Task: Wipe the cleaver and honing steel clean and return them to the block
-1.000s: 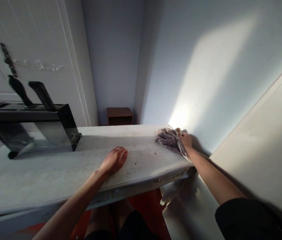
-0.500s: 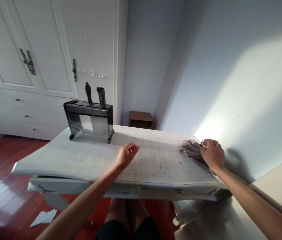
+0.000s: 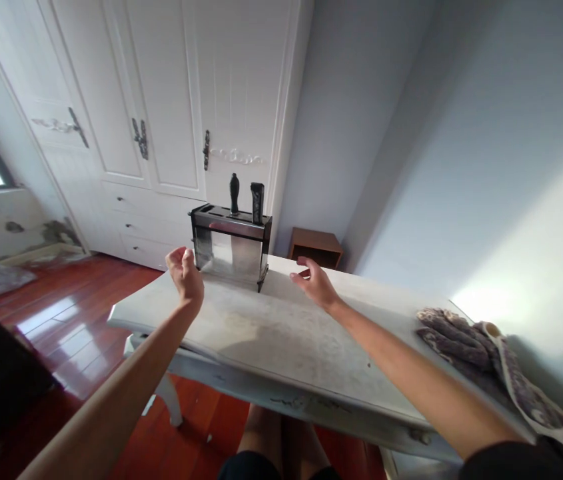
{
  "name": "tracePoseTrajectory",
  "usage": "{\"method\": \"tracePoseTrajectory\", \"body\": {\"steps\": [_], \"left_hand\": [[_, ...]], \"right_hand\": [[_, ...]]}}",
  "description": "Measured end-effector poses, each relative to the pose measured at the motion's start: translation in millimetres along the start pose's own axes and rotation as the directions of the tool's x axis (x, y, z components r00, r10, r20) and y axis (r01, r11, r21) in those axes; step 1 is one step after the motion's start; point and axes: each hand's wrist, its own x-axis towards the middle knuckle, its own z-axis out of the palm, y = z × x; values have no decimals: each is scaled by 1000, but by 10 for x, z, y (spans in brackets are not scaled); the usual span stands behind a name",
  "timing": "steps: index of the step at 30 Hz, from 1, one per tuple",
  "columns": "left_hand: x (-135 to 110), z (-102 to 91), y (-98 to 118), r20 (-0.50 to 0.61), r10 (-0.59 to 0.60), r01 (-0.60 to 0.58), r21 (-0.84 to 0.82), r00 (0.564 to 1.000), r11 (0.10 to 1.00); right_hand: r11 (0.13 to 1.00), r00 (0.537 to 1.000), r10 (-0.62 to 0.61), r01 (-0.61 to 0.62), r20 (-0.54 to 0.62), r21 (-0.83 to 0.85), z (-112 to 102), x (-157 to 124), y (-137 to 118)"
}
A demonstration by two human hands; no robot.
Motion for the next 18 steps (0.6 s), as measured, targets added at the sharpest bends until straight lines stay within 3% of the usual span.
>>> {"method": "tracePoseTrajectory", "body": {"steps": [2, 4, 8, 14, 18], "left_hand": [[208, 1, -86, 10, -26, 26, -9, 1000, 1000], [354, 3, -144, 157, -32, 36, -20, 987, 999], [502, 9, -195, 479, -70, 120, -73, 875, 990], [582, -7, -209, 617, -144, 215, -42, 773, 976], [622, -38, -147, 666, -161, 241, -29, 728, 970]], "right_hand": [[997, 999, 43, -45, 32, 63, 216, 195, -85], [980, 990, 87, -106, 114, 171, 356, 356, -135], [910, 962, 133, -214, 238, 356, 500, 543, -169], [886, 942, 83, -219, 325, 409, 682, 568, -142], [925, 957, 29, -135, 288, 355, 766, 544, -112]]}}
